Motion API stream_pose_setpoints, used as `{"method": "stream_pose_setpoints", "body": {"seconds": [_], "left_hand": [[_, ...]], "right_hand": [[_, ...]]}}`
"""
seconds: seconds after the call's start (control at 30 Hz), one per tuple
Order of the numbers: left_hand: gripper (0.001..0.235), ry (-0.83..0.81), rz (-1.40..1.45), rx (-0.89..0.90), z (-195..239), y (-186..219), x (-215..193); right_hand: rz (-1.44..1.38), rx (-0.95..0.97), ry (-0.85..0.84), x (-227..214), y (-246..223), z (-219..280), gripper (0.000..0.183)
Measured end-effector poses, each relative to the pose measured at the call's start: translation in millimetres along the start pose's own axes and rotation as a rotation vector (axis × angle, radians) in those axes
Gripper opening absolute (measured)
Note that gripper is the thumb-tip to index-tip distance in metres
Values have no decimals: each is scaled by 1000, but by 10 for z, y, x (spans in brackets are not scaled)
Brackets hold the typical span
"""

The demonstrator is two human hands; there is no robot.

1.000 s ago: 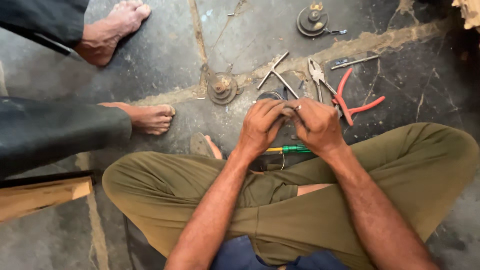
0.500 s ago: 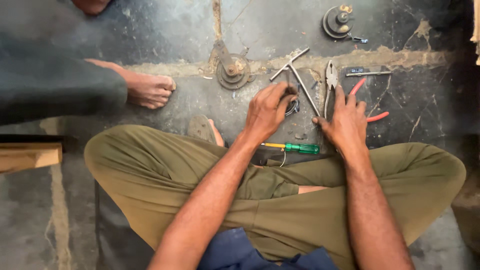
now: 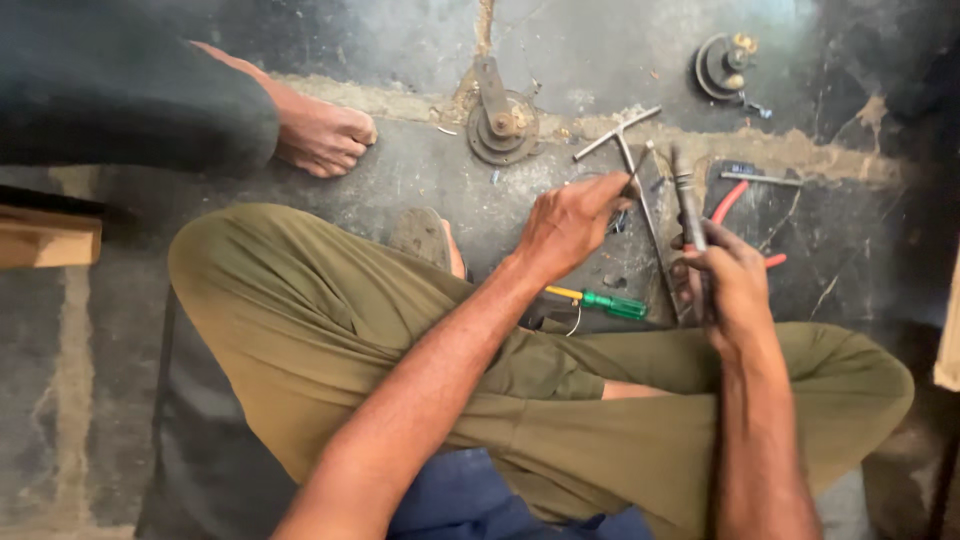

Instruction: The person sits on the floor and uses pliers to repeatedly strike and adjust a small mechanical component. They rotate the part to access different areas and continue the process of shaping or loosening it with the tool.

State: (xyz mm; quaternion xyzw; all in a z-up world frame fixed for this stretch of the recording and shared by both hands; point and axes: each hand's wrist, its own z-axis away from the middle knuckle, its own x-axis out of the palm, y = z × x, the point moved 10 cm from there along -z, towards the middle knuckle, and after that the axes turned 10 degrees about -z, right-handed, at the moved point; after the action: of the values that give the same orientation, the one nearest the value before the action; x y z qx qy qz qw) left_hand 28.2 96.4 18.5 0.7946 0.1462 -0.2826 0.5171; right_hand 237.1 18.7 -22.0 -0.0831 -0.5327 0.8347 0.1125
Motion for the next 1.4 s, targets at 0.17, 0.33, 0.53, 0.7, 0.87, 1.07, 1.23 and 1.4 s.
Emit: {"method": "stream_pose_setpoints", "body": {"seconds": [0.17,0.33,0.53,0.7,0.87,1.07,1.23,1.4], "left_hand": [[28,38,-10,74,54,-27,46],[37,-18,-52,111,48,-11,120],[30,-46,-46,56,4,-57,118],[28,-54,-28,91,52,-30,124],[30,20,-12,150,-2,89,52],[36,-43,-99,190,46,96,114],[38,-29,-142,199,3,126,184],[30,-5,-123,218,95,161,193]], "right_hand": [[691,-795,-73,532,-1684,978,68],[1159,-1086,-93,982,-2222,1306,67],[1388,-826,-187,1020,-2224,1169,76],[1036,-883,-116,1362,-2612,1480,62],[1455,-819,-279,1482,-2279,1207,81],[1133,-1087,-109,1026,-2358,1412,60],[1442,-802,-225,1167,-2031,1135,79],[1111,-967,38,680,-2084,1355,66]]}}
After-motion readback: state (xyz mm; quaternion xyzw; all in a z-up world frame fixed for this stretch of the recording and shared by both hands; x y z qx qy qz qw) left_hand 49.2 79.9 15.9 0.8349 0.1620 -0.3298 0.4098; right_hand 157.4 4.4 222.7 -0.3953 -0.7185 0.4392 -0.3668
